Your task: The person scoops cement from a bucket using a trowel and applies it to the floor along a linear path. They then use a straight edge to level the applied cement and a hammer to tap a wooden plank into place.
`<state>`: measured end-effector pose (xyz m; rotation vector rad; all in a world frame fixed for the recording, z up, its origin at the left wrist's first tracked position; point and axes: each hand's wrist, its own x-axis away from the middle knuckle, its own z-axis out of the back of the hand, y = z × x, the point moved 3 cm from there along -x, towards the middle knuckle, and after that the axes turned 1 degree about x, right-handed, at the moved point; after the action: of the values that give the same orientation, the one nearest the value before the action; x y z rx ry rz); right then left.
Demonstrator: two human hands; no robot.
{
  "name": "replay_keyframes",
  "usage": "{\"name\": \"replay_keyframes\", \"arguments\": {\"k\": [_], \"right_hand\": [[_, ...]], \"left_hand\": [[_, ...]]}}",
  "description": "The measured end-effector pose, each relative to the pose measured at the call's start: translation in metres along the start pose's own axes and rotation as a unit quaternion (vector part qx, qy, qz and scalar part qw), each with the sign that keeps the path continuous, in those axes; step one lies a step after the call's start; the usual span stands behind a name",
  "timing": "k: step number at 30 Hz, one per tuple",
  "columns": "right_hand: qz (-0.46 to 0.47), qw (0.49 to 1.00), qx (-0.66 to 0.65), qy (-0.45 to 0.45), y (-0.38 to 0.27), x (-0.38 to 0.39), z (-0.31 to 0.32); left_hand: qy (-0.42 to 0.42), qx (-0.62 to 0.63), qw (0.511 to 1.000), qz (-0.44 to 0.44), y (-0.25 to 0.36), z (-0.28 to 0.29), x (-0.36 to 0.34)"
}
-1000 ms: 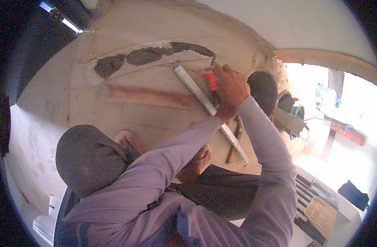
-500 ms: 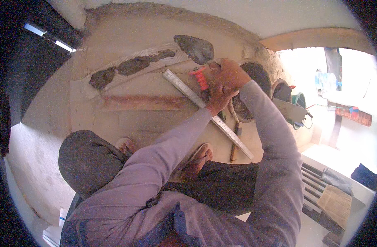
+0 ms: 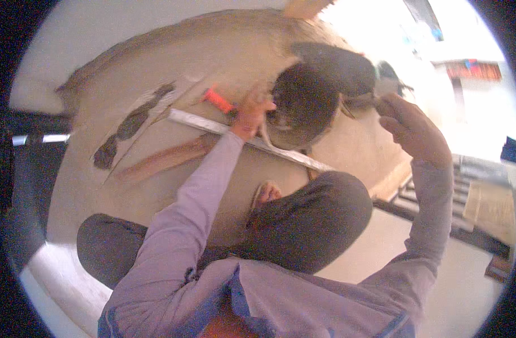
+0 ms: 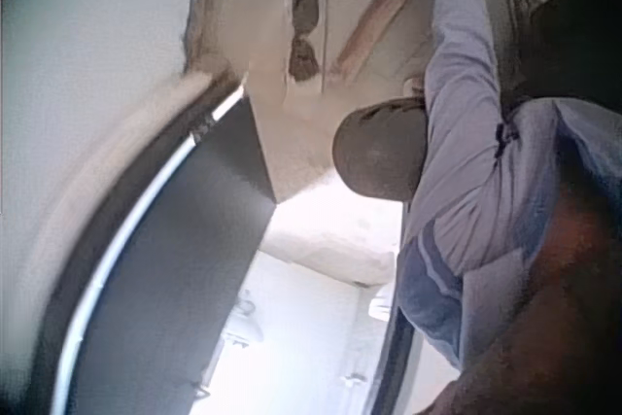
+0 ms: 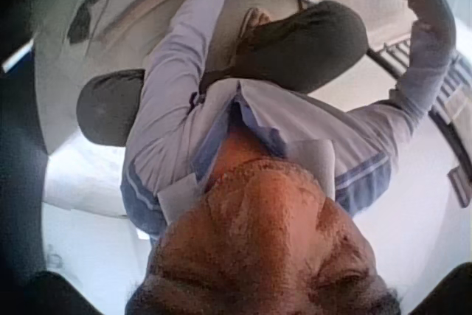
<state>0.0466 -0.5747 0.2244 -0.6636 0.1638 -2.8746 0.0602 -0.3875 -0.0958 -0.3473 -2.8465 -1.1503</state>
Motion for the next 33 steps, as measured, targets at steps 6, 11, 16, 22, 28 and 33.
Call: {"name": "replay_keyframes", "arguments": {"k": [6, 11, 16, 22, 28, 33], "right_hand": [[0.148, 0.971, 0.187, 0.006, 0.078, -0.014, -0.111], [0.087, 0.984, 0.151, -0.038, 0.075, -0.028, -0.148], [0.115, 0.979, 0.151, -0.073, 0.075, -0.033, -0.177], [0.155, 0.984, 0.065, -0.055, 0.076, -0.033, -0.205], [0.098, 0.987, -0.118, -0.052, 0.063, -0.028, -0.209], [-0.010, 0.947, -0.294, -0.128, 0.055, -0.012, -0.192]], "left_hand": [[-0.039, 0.047, 0.998, 0.036, -0.002, -0.020, -0.009], [-0.046, 0.037, 0.997, 0.054, -0.002, -0.024, -0.004], [-0.044, -0.002, 0.999, 0.016, -0.009, -0.022, -0.006], [-0.027, 0.016, 0.999, 0.019, -0.018, -0.041, -0.004], [-0.009, -0.059, 0.998, -0.001, -0.030, -0.044, -0.002], [-0.022, -0.059, 0.998, -0.017, -0.031, -0.047, 0.001]]}}
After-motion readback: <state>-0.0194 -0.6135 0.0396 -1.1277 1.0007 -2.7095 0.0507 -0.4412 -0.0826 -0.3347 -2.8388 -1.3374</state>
